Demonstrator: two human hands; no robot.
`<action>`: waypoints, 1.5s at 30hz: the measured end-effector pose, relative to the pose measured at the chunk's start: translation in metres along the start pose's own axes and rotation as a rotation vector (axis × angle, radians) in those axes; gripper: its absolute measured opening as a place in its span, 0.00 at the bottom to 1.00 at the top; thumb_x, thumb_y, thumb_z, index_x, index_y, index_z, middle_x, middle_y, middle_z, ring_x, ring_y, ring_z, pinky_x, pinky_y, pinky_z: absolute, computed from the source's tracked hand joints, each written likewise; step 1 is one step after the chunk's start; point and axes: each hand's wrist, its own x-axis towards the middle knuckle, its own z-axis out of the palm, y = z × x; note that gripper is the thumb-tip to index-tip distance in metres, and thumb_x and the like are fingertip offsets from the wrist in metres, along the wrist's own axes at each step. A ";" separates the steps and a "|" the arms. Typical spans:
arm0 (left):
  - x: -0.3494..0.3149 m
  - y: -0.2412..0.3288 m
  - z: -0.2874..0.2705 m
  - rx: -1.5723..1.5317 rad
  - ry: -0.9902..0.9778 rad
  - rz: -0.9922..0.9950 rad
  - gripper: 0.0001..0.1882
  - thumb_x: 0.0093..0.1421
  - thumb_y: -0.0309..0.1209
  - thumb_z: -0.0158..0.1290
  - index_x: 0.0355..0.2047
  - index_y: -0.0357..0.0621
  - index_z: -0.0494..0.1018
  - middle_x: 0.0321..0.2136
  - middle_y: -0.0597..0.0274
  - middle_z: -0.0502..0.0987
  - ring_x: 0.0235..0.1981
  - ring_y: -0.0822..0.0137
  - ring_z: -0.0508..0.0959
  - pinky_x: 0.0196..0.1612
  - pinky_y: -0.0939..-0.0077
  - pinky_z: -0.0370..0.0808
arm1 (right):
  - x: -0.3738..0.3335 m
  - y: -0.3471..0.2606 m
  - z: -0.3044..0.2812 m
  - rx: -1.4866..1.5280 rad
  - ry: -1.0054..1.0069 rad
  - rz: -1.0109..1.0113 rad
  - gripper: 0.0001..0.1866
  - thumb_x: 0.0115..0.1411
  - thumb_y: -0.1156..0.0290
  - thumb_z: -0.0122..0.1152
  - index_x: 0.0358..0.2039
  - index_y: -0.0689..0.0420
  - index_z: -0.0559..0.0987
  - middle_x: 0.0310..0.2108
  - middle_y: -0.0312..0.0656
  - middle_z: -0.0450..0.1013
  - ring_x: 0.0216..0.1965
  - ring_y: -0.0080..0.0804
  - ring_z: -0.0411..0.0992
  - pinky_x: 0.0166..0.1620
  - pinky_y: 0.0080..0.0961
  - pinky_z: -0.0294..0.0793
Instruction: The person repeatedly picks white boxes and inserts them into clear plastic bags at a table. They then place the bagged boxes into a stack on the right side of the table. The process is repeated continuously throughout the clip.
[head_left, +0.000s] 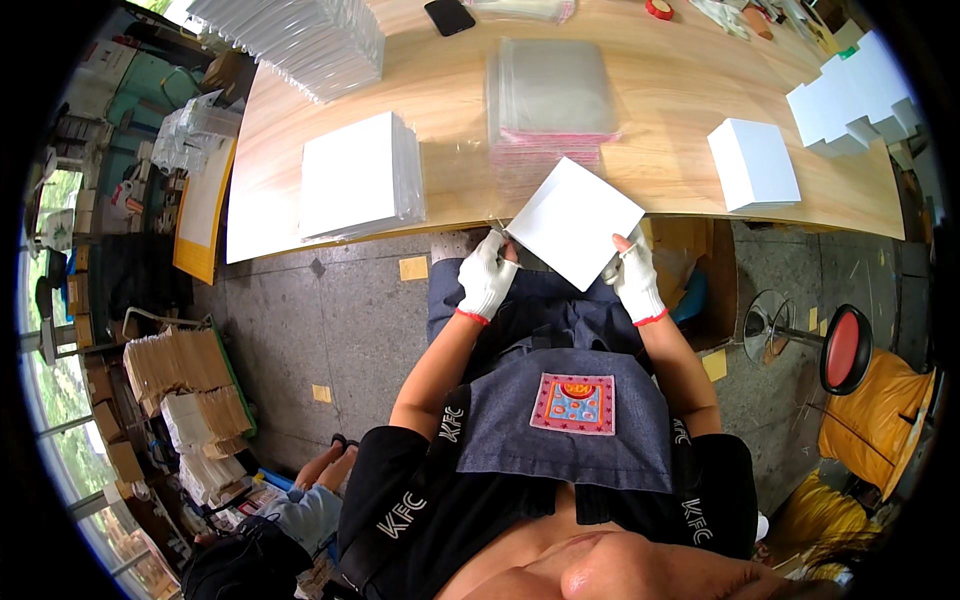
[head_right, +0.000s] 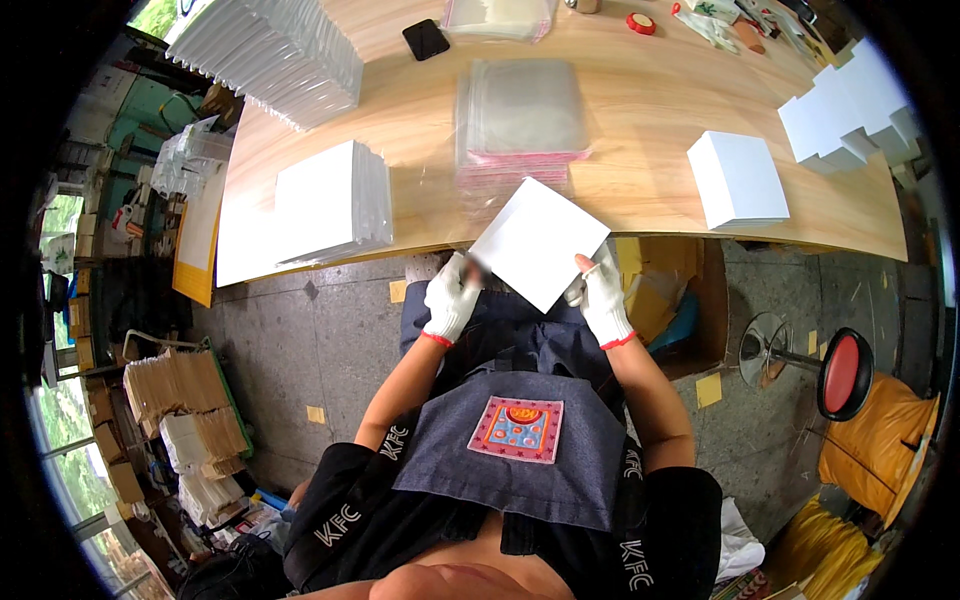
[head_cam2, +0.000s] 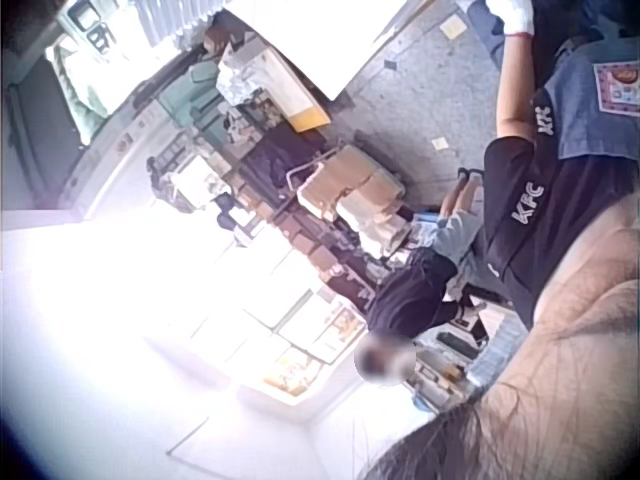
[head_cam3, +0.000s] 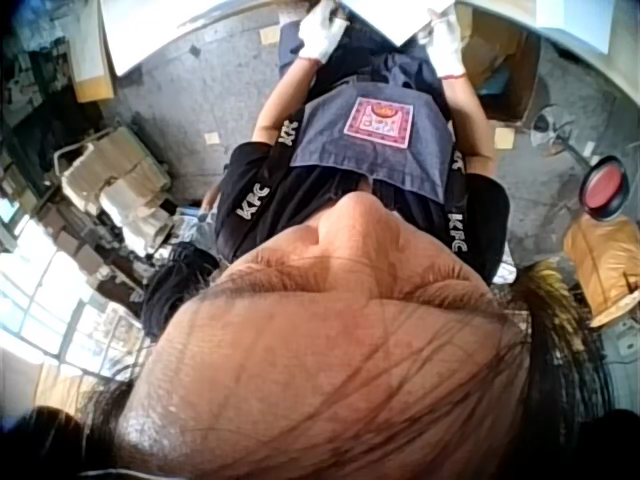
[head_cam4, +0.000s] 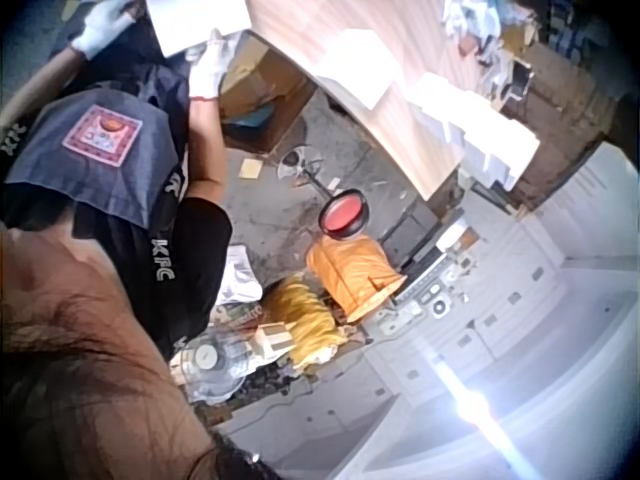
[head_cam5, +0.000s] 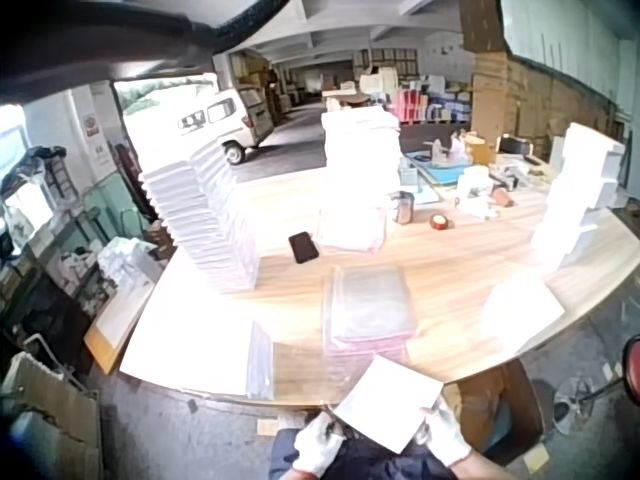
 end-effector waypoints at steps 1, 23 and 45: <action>0.000 0.002 -0.001 -0.012 -0.068 -0.041 0.07 0.54 0.31 0.50 0.31 0.41 0.70 0.25 0.50 0.75 0.28 0.51 0.77 0.31 0.66 0.72 | -0.003 -0.003 0.003 0.001 -0.008 0.032 0.29 0.55 0.66 0.58 0.55 0.60 0.61 0.29 0.37 0.70 0.13 0.19 0.64 0.12 0.15 0.60; -0.022 -0.002 0.076 -1.209 -0.048 -0.310 0.12 0.59 0.28 0.51 0.41 0.34 0.72 0.36 0.60 0.77 0.35 0.70 0.77 0.36 0.78 0.75 | -0.008 0.027 0.050 -0.012 -0.036 0.095 0.22 0.60 0.67 0.54 0.53 0.57 0.61 0.28 0.40 0.71 0.17 0.24 0.71 0.17 0.17 0.72; -0.037 0.027 0.087 -0.926 -0.435 -0.405 0.13 0.59 0.37 0.51 0.31 0.37 0.73 0.23 0.67 0.75 0.24 0.78 0.72 0.27 0.83 0.69 | 0.000 0.023 0.024 0.334 0.369 0.229 0.23 0.59 0.77 0.52 0.55 0.58 0.62 0.47 0.45 0.65 0.47 0.40 0.69 0.45 0.31 0.77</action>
